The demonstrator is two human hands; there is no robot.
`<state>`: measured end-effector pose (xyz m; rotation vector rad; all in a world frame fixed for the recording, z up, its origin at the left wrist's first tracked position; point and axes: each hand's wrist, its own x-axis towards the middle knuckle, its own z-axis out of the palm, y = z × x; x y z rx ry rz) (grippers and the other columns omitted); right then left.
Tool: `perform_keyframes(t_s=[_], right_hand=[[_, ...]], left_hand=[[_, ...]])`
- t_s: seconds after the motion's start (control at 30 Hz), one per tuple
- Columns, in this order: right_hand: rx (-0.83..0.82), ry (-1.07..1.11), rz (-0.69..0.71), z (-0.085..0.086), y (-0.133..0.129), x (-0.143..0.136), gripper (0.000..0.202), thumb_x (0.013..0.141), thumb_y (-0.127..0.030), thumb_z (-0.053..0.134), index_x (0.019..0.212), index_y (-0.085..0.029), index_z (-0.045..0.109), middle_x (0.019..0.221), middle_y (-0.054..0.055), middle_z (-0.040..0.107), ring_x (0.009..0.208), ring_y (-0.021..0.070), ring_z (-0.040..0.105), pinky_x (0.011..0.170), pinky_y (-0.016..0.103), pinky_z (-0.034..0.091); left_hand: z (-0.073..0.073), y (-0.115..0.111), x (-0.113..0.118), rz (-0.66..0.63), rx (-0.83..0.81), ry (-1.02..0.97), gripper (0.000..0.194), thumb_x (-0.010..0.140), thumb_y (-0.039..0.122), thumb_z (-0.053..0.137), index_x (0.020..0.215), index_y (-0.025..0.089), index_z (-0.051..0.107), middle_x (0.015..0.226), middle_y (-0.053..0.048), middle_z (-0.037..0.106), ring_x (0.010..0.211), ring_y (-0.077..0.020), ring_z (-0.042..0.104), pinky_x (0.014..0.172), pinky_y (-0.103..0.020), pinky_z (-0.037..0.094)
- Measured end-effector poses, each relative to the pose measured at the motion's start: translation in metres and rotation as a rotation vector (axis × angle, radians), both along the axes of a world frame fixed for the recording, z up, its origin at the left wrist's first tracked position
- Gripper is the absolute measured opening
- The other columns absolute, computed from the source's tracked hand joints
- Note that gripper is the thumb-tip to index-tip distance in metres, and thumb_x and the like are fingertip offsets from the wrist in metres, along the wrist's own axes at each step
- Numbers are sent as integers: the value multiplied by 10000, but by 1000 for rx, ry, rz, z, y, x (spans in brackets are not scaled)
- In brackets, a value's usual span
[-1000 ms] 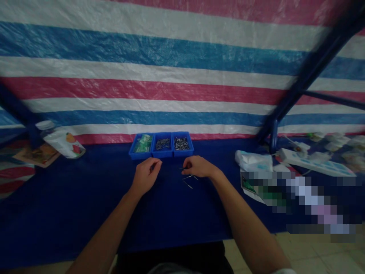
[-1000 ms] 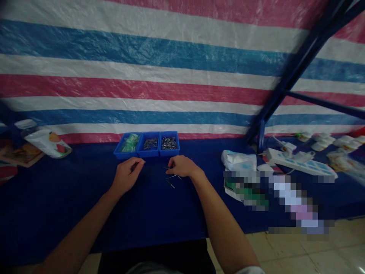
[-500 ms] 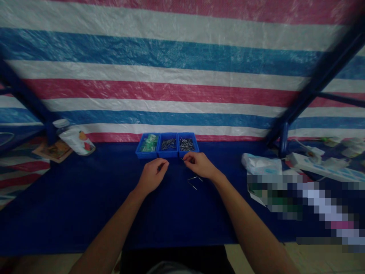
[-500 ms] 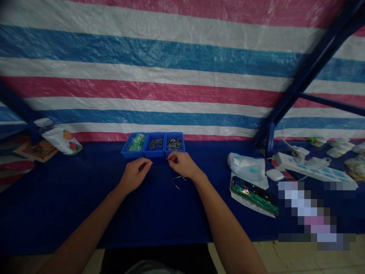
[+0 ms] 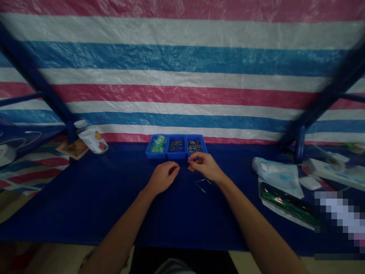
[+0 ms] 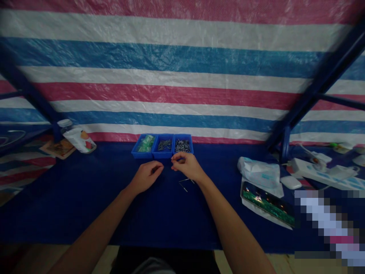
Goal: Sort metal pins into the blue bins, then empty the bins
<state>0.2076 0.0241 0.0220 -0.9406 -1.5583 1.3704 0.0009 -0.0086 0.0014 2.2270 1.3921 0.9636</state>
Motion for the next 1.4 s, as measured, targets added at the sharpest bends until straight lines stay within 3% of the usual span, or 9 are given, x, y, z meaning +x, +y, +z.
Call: perform_keyframes(t_s=[0.17,0.5,0.67,0.83,1.0,1.07,1.13,1.3,1.4], right_hand=[[-23,139,-57,3,2,2,435,654,-350,792,1037,-224,627,827,-8,668,681,176,710,625,320,581],[-107,330,-166,11,4,9,392,626,-461,824,895,-223,669,818,21,719,723,160,685,747,336,549],[-163,325,-216,15,4,10,433,715,-613,701,669,-215,537,611,-9,584,618,145,606,682,315,522],[-308,250,-261,9,9,12,458,678,-553,735,569,-226,434,484,-39,454,496,124,499,557,291,446],[-369,229,-297,8,12,12,362,734,-552,665,799,-214,552,589,-16,576,533,145,572,562,290,451],[-291,157,-328,8,12,14,385,761,-563,622,914,-215,567,680,0,633,556,147,598,554,280,442],[-126,-29,-319,8,12,19,367,768,-560,607,864,-207,576,684,0,630,550,137,581,543,271,423],[203,-687,-13,10,8,39,313,733,-499,686,788,-192,652,728,22,666,657,158,599,592,279,416],[250,-850,36,10,5,43,289,746,-466,688,837,-192,670,793,37,692,694,166,611,612,286,407]], left_hand=[[2,-1,1,-12,-3,1,164,919,247,520,872,196,668,793,-4,671,678,-133,586,649,-268,413],[-1,-1,-1,1,-20,32,180,918,274,509,864,198,663,778,-5,661,667,-137,577,641,-273,417],[1,-2,-1,-3,-24,41,186,921,279,503,869,199,663,787,-7,670,677,-142,594,651,-275,430],[2,-2,0,-14,-19,37,174,921,264,513,890,199,672,810,-12,688,701,-146,612,667,-277,443],[2,-2,1,-15,-34,39,174,920,252,514,874,196,672,815,-11,690,707,-144,616,668,-273,442],[2,-2,0,-13,-33,37,169,919,255,516,882,195,670,812,-10,686,702,-142,612,669,-272,439],[2,-2,0,-7,-35,36,165,917,256,519,885,195,668,812,-9,683,701,-141,608,669,-272,439],[3,-2,0,0,-46,42,169,918,258,516,886,197,670,809,-10,683,698,-145,607,666,-276,442],[2,-4,0,8,-39,47,165,916,259,519,888,202,672,807,-7,679,695,-145,606,668,-278,447]])
